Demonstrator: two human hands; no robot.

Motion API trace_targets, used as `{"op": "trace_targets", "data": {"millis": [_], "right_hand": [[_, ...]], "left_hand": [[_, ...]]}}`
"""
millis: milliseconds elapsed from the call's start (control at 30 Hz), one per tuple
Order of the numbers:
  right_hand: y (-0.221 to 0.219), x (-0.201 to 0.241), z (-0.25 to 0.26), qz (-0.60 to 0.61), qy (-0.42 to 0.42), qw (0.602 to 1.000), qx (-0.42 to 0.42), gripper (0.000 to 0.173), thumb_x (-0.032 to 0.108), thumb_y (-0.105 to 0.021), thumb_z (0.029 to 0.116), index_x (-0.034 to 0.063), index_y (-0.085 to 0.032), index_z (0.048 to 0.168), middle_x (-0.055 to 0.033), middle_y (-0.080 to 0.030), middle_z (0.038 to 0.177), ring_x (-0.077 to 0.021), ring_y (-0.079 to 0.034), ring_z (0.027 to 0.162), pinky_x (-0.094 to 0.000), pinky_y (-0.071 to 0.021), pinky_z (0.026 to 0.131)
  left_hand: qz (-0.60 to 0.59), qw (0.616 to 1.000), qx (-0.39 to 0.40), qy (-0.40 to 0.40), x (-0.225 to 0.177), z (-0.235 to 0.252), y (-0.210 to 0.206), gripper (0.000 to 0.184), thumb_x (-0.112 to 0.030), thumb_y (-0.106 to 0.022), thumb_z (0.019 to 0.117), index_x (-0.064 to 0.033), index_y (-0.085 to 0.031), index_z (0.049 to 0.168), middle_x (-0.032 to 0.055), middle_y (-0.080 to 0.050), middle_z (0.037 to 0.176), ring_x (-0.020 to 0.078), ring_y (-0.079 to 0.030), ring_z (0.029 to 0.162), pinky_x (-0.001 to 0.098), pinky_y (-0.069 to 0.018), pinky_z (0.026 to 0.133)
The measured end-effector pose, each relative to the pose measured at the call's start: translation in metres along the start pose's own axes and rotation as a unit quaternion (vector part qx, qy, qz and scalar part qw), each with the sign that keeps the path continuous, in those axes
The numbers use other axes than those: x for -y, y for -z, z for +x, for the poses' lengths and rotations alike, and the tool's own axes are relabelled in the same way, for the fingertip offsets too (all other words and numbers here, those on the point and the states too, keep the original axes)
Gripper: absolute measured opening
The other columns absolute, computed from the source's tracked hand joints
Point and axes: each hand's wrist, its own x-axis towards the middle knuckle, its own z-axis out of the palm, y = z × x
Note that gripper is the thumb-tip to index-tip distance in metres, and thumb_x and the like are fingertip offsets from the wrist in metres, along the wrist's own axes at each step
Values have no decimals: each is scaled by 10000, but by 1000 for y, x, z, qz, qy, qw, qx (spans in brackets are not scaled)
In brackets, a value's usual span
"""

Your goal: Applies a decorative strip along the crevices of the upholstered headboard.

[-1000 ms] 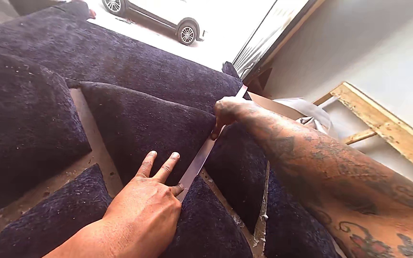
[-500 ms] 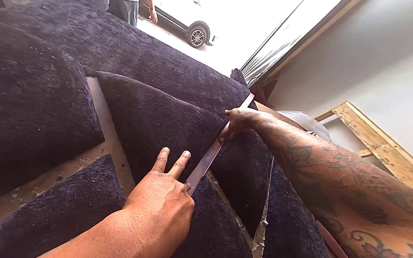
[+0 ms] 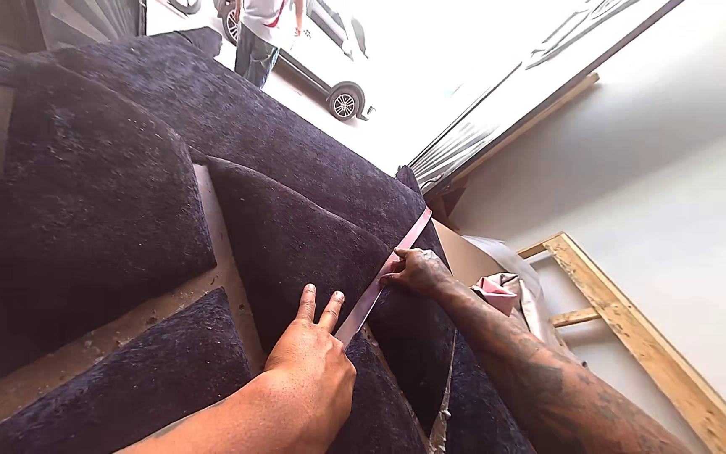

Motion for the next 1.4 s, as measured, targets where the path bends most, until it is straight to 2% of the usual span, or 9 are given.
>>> {"op": "trace_targets", "data": {"millis": [133,300,467,600,867,967,1133,1267,1400], "right_hand": [[2,10,-14,21,12,1000,10,787,694,-820,702,132,-711,1242,-91,-749,975,-293,-708,950,-558,-559,842],[2,23,-26,12,16,1000,11,728,667,-825,707,128,-713,1184,-67,-746,930,-264,-713,909,-531,-566,817],[2,41,-45,-5,9,1000,6,830,702,-788,710,125,-677,1296,-78,-739,995,-279,-702,978,-527,-569,850],[3,59,-68,-9,16,1000,2,778,705,-779,692,142,-686,1221,-60,-730,933,-261,-705,925,-510,-566,818],[11,101,-117,-1,10,1000,11,792,672,-764,745,139,-638,1318,-45,-741,952,-231,-702,957,-477,-505,993],[13,118,-128,-4,-2,1000,16,718,579,-730,802,122,-606,1342,-54,-736,940,-235,-706,948,-481,-487,1020],[22,151,-145,0,-19,999,48,603,335,-609,915,-20,-514,1394,-130,-718,991,-279,-703,974,-498,-473,1024],[29,171,-152,1,-46,996,76,529,253,-484,1004,-83,-447,1411,-172,-700,1008,-303,-701,979,-495,-477,1000],[32,181,-154,30,-75,992,92,484,199,-429,1020,-93,-445,1406,-177,-701,996,-303,-705,980,-500,-467,1021]], "left_hand": [[-1,1000,1,3,0,-2,2,397,-73,-417,1003,-121,-704,1273,35,-518,1558,430,-78,1580,753,-5,1191],[15,1000,-2,8,0,-2,3,391,-80,-418,1005,-145,-717,1249,17,-534,1543,421,-79,1582,754,-12,1190],[27,1000,-12,5,0,-1,2,365,-117,-437,1012,-160,-731,1223,-8,-535,1543,421,-84,1582,756,-16,1189],[34,999,-18,8,-1,-1,1,344,-140,-459,1007,-177,-734,1210,-18,-569,1507,408,-96,1583,749,-22,1193],[35,999,-11,22,-1,3,0,357,-230,-466,1012,-167,-703,1271,-55,-531,1546,374,-75,1593,732,-3,1203],[44,999,-14,27,-1,5,-1,350,-253,-519,977,-183,-701,1268,-80,-529,1544,369,-78,1593,731,-24,1197],[55,998,-25,28,-1,7,-7,368,-252,-514,983,-189,-685,1302,-100,-469,1594,388,-27,1593,757,1,1181],[55,997,-33,30,-1,7,-7,294,-206,-550,947,-168,-739,1169,-45,-621,1449,372,-78,1593,740,-17,1193],[60,997,-44,35,-2,6,-8,276,-170,-525,952,-126,-747,1109,17,-680,1361,370,-138,1585,716,-32,1209]]}}
